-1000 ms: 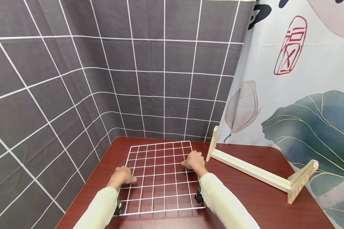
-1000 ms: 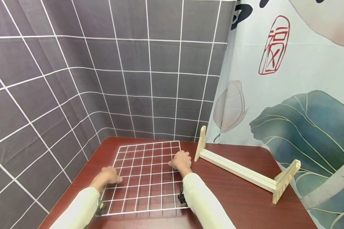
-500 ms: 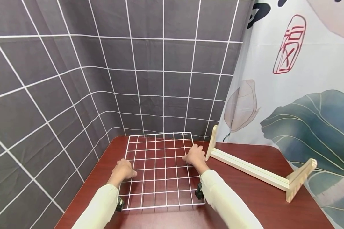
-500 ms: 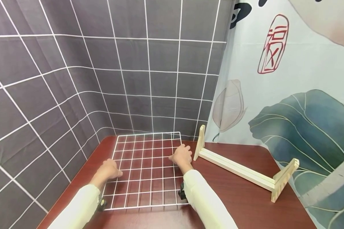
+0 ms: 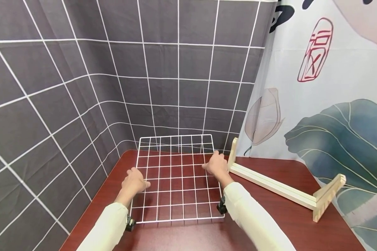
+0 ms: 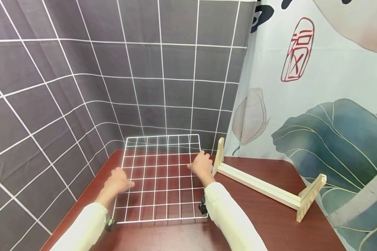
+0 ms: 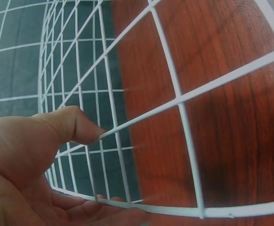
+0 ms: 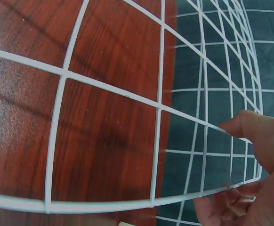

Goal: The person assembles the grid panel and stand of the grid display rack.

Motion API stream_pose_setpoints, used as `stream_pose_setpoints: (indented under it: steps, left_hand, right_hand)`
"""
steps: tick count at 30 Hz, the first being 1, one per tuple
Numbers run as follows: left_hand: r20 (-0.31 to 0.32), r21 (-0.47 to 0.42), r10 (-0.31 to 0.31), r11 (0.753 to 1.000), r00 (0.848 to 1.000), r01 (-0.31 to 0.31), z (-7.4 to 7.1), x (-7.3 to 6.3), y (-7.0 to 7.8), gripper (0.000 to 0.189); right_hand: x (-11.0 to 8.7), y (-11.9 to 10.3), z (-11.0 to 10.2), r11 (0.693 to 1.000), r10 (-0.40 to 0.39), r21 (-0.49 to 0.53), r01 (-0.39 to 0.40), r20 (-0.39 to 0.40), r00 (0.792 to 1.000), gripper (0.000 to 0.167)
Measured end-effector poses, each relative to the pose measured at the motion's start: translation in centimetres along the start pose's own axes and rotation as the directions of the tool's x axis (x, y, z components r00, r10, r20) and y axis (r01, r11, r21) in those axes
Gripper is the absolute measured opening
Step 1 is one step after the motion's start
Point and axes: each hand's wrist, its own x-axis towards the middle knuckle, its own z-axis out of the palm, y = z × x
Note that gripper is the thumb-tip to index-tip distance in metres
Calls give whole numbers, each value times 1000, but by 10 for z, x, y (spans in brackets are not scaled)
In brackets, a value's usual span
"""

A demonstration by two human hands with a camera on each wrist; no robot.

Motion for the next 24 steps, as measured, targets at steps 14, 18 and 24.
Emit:
stream_pose_setpoints:
  steps: [14,18,24]
  left_hand:
    - [-139,-45,35,998,990,-42,-14,3,7,78]
    - [-197,-96,42,993,980,-61,-18,4,9,78]
    - [-280,-147,54,984,958,-98,-22,5,17,83]
  right_hand:
    - [2,-8,-24,995,-84,40,88,-84,993,98]
    - [5,-10,-30,991,-112,59,121,-141,984,99]
    - [5,-12,-39,982,-141,93,166,-230,963,99]
